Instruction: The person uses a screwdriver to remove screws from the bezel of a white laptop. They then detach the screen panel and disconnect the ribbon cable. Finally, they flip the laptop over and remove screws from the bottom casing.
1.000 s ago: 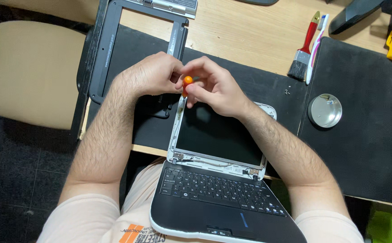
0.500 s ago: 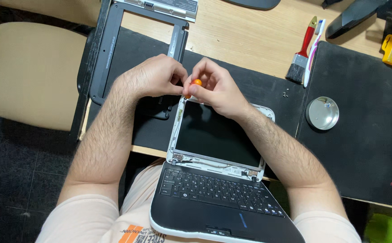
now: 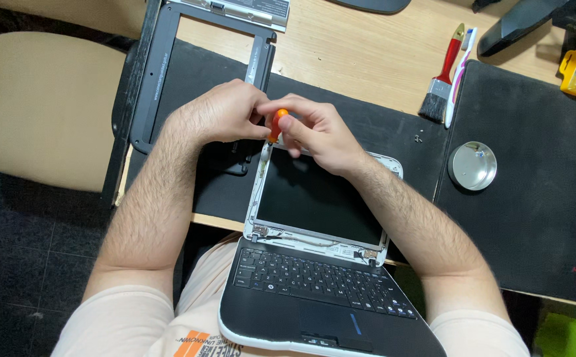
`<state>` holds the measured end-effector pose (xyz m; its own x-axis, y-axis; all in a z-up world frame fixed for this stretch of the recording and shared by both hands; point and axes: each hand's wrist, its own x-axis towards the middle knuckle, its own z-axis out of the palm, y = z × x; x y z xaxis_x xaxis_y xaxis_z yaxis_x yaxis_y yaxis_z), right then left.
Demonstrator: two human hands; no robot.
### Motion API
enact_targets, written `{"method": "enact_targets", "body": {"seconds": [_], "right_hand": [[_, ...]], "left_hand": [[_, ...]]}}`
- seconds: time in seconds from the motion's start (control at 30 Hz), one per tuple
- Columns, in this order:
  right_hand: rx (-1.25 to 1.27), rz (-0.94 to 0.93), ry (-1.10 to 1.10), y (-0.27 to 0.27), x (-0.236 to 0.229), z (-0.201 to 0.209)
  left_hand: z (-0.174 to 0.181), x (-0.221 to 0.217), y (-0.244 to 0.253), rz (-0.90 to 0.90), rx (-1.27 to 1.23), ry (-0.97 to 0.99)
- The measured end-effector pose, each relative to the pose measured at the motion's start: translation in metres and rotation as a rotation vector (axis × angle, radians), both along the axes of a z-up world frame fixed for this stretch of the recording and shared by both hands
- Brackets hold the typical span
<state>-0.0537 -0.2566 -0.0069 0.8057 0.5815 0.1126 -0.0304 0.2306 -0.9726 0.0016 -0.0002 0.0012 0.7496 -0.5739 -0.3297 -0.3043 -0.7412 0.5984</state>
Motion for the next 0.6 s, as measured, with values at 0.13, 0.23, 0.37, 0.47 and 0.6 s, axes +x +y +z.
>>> {"method": "enact_targets", "body": {"seconds": [0.13,0.23,0.37,0.47,0.6], "right_hand": [[0.061,0.001,0.064,0.004,0.002,-0.014],[0.043,-0.036,0.063,0.004,0.003,-0.018],[0.032,-0.009,0.066,0.005,-0.002,-0.003],[0.087,0.017,0.091,0.004,0.000,-0.014],[0.047,-0.030,-0.017,0.006,0.002,-0.016]], "left_hand": [[0.011,-0.006,-0.001,0.012,0.013,0.012],[0.023,-0.009,-0.005,-0.001,-0.002,0.004],[0.003,-0.003,-0.001,0.013,0.005,-0.007],[0.022,-0.009,-0.004,0.010,0.001,0.001],[0.025,-0.011,-0.005,0.011,-0.010,0.007]]}}
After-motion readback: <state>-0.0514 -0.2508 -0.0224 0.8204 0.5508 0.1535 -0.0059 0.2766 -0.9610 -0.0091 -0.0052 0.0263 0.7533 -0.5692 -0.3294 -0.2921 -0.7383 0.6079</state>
